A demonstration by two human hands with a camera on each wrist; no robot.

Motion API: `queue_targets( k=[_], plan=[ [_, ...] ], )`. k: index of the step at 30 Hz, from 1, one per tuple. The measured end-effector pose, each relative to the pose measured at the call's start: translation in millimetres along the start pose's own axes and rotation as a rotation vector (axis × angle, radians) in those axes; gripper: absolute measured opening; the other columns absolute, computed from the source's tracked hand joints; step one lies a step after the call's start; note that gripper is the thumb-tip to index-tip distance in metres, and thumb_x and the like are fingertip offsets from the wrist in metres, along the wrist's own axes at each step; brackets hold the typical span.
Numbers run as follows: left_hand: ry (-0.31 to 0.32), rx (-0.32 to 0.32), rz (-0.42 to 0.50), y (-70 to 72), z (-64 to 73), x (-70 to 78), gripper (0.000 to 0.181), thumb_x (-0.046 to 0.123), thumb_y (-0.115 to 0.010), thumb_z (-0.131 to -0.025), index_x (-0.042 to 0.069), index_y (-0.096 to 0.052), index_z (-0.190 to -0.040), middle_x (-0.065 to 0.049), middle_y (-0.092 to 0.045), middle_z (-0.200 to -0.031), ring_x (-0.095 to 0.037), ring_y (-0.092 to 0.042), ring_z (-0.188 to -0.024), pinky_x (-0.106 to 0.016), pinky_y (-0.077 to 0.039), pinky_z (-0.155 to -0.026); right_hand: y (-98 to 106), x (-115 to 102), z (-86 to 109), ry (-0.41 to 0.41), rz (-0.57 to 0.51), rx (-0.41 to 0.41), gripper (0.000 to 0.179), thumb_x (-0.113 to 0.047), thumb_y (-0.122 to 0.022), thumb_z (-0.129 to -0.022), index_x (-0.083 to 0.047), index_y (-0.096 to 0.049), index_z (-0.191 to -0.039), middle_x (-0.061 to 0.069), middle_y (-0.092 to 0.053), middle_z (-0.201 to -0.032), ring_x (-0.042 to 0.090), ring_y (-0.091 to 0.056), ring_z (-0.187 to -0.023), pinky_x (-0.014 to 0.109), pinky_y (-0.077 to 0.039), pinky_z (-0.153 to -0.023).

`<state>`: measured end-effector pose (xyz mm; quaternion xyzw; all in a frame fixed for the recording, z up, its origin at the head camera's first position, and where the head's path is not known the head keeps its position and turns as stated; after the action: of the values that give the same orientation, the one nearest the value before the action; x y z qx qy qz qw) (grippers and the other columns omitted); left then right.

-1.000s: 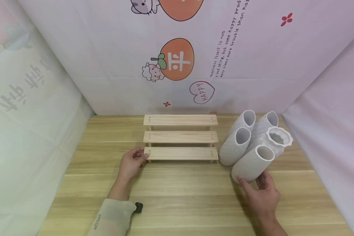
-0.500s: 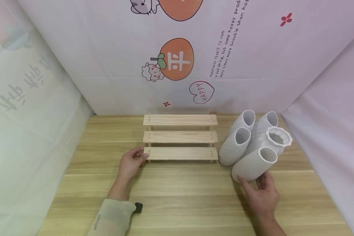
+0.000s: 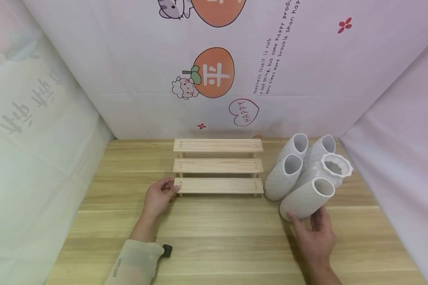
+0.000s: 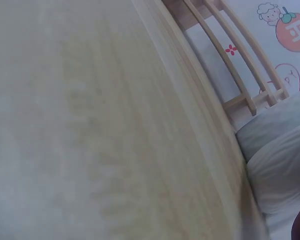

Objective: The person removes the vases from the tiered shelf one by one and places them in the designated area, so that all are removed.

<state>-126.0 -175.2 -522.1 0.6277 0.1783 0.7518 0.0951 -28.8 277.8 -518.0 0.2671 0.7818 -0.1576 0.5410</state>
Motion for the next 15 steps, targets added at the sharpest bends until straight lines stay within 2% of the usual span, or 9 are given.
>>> queue_targets(
  k=[4,7,9,12,15],
  plan=[
    [-0.032,0.017,-0.112,1.0,2.1,2.2,0.041,0.029,-0.075,-0.098,0.01,-0.068,-0.133,-0.009,-0.073,-0.111,-0.021,-0.071,-0.096,-0.035,-0.06,-0.084,-3.3,-13.8,2.1,0.206,-0.121,0.058,0.085,0.029,-0.08,-0.065,0.01,-0.053,-0.143,0.028,-0.054,-0.147,0.032,-0.049,-0.142,0.036,-0.037,-0.118],
    [-0.064,0.028,-0.188,0.9,4.6,3.3,0.042,0.032,-0.072,-0.1,0.011,-0.066,-0.135,-0.008,-0.072,-0.112,-0.023,-0.069,-0.1,-0.041,-0.058,-0.089,-9.7,-31.5,3.9,0.395,-0.252,0.118,0.079,0.023,-0.083,-0.067,0.021,-0.048,-0.138,0.035,-0.048,-0.149,0.04,-0.042,-0.145,0.045,-0.03,-0.121],
    [-0.086,0.032,-0.215,0.8,6.3,4.2,0.043,0.033,-0.071,-0.1,0.01,-0.065,-0.136,-0.008,-0.071,-0.113,-0.024,-0.068,-0.101,-0.043,-0.058,-0.09,-15.6,-43.8,4.7,0.488,-0.318,0.166,0.077,0.014,-0.088,-0.069,0.025,-0.047,-0.133,0.037,-0.045,-0.149,0.043,-0.039,-0.147,0.048,-0.027,-0.121],
    [-0.134,0.037,-0.264,1.6,10.1,8.5,0.045,0.034,-0.07,-0.101,0.006,-0.064,-0.137,-0.009,-0.069,-0.114,-0.027,-0.065,-0.105,-0.046,-0.056,-0.091,-24.6,-59.7,5.4,0.623,-0.376,0.237,0.072,0.003,-0.093,-0.071,0.027,-0.05,-0.123,0.039,-0.047,-0.146,0.046,-0.039,-0.146,0.051,-0.025,-0.122],
    [-0.231,0.045,-0.364,3.0,14.2,16.0,0.05,0.037,-0.07,-0.1,0.006,-0.063,-0.138,-0.012,-0.066,-0.124,-0.032,-0.062,-0.116,-0.052,-0.052,-0.099,-35.3,-73.1,6.8,0.743,-0.357,0.271,0.067,-0.006,-0.095,-0.072,0.026,-0.055,-0.115,0.041,-0.053,-0.137,0.048,-0.046,-0.14,0.053,-0.028,-0.12]
  ],
)
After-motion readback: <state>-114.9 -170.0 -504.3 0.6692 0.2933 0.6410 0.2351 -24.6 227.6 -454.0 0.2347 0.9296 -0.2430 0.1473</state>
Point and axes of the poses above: each hand's wrist, its own z-axis away from the middle knuckle, its own y-axis out of the back of the hand, x = y × z, the point moved 2 cm from there along -z, towards the middle knuckle
